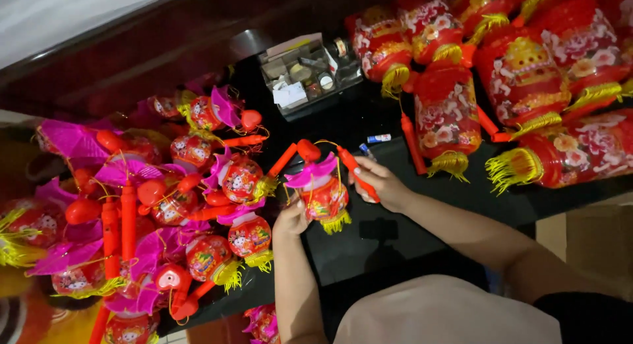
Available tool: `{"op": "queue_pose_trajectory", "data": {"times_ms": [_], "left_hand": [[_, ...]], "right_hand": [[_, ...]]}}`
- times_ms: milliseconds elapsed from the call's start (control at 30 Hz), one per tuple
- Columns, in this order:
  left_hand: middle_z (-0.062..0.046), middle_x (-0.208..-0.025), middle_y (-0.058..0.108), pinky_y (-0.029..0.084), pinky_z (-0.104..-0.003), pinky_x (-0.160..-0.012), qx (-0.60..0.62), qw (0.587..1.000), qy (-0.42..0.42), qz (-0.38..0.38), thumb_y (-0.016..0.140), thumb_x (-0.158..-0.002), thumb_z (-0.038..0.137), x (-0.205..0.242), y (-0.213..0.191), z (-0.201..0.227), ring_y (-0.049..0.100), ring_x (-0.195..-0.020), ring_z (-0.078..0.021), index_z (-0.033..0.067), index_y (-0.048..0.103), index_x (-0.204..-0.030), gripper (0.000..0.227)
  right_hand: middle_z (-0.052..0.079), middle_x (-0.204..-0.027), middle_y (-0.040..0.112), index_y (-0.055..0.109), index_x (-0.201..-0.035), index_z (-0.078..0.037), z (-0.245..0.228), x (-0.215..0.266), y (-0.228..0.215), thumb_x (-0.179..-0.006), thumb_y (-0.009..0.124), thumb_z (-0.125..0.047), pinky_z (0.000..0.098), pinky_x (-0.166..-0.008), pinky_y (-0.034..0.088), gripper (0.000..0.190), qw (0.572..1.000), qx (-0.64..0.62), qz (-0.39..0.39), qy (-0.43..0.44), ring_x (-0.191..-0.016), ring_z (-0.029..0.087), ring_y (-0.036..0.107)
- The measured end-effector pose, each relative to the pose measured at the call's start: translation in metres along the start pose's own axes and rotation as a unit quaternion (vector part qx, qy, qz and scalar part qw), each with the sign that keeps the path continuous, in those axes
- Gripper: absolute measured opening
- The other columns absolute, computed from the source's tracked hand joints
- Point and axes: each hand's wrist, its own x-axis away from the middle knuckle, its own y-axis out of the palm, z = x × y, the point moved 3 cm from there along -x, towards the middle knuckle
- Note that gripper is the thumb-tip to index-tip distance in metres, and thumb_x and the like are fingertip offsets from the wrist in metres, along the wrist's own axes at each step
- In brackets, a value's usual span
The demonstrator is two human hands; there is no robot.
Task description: Assembling small decorative lanterns by attaching plastic handles to the lantern bodies.
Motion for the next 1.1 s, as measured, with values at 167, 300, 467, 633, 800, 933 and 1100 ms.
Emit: {"op": "queue_pose_trajectory", "data": {"times_ms": [167,300,467,633,800,933,1100], "left_hand": [[-0.034,-0.125,0.062,0.057,-0.063,-0.082,-0.019,0.999,0.027,-0.029,0.07,-0.077,0.018,-0.002,0.023,0.0,0.065,-0.11,-0.0476,-0.0069,0.046,-0.142,0.074],[-0.034,-0.124,0.062,0.057,-0.062,-0.082,-0.037,0.996,0.056,-0.062,0.074,-0.071,0.013,-0.01,0.038,-0.002,0.065,-0.109,-0.0465,-0.0082,0.046,-0.142,0.08],[-0.033,-0.117,0.065,0.061,-0.053,-0.069,-0.039,0.995,0.078,-0.042,0.074,-0.072,0.018,-0.024,0.039,-0.007,0.07,-0.097,-0.0425,-0.0089,0.05,-0.139,0.076],[-0.021,-0.105,0.074,0.064,-0.035,-0.066,-0.054,0.992,0.097,0.063,0.078,-0.08,0.034,-0.024,0.087,0.009,0.076,-0.089,-0.025,-0.0045,0.061,-0.13,0.065],[-0.016,-0.106,0.076,0.065,-0.039,-0.073,-0.003,0.989,0.025,0.148,0.07,-0.086,0.043,-0.024,0.103,0.019,0.076,-0.093,-0.0267,0.0009,0.066,-0.126,0.058],[-0.025,-0.1,0.073,0.063,-0.052,-0.07,-0.008,0.997,0.035,0.062,0.076,-0.076,0.021,-0.013,0.067,-0.001,0.075,-0.087,-0.0373,-0.0073,0.064,-0.118,0.052],[-0.029,-0.083,0.068,0.06,-0.056,-0.068,-0.018,0.997,0.017,-0.071,0.072,-0.056,-0.003,-0.014,0.079,-0.006,0.073,-0.072,-0.0445,-0.0151,0.063,-0.107,0.054]], "right_hand": [[0.019,-0.074,0.058,0.053,-0.134,0.005,-0.007,0.003,0.0,-0.1,0.058,-0.007,0.0208,-0.028,0.033,0.036,0.998,0.025,0.028,-0.048,-0.038,0.012,0.045],[0.016,-0.063,0.051,0.056,-0.126,0.006,-0.012,0.002,-0.002,-0.106,0.052,-0.015,0.0224,-0.024,0.03,0.029,0.998,-0.017,0.054,-0.041,-0.031,0.013,0.04],[0.017,-0.06,0.052,0.061,-0.112,0.006,-0.016,0.007,0.004,-0.106,0.052,-0.016,0.0231,-0.022,0.03,0.025,0.999,-0.023,0.027,-0.015,-0.029,0.013,0.04],[0.018,-0.061,0.051,0.061,-0.11,0.007,-0.02,0.008,0.01,-0.103,0.053,-0.014,0.0228,-0.021,0.03,0.024,0.999,-0.031,0.003,-0.004,-0.027,0.012,0.04],[0.012,-0.047,0.042,0.059,-0.095,0.008,-0.03,0.007,0.017,-0.105,0.05,-0.016,0.0215,-0.02,0.025,0.027,1.0,-0.014,-0.015,-0.011,-0.022,0.013,0.031],[0.012,-0.052,0.041,0.058,-0.103,0.007,-0.014,0.001,0.0,-0.105,0.053,-0.018,0.0225,-0.02,0.025,0.025,0.999,-0.032,0.013,0.006,-0.024,0.014,0.032],[0.005,-0.056,0.036,0.055,-0.106,0.002,-0.012,-0.001,-0.01,-0.109,0.048,-0.029,0.0196,-0.021,0.022,0.033,0.996,-0.058,0.046,0.051,-0.03,0.008,0.03]]}}
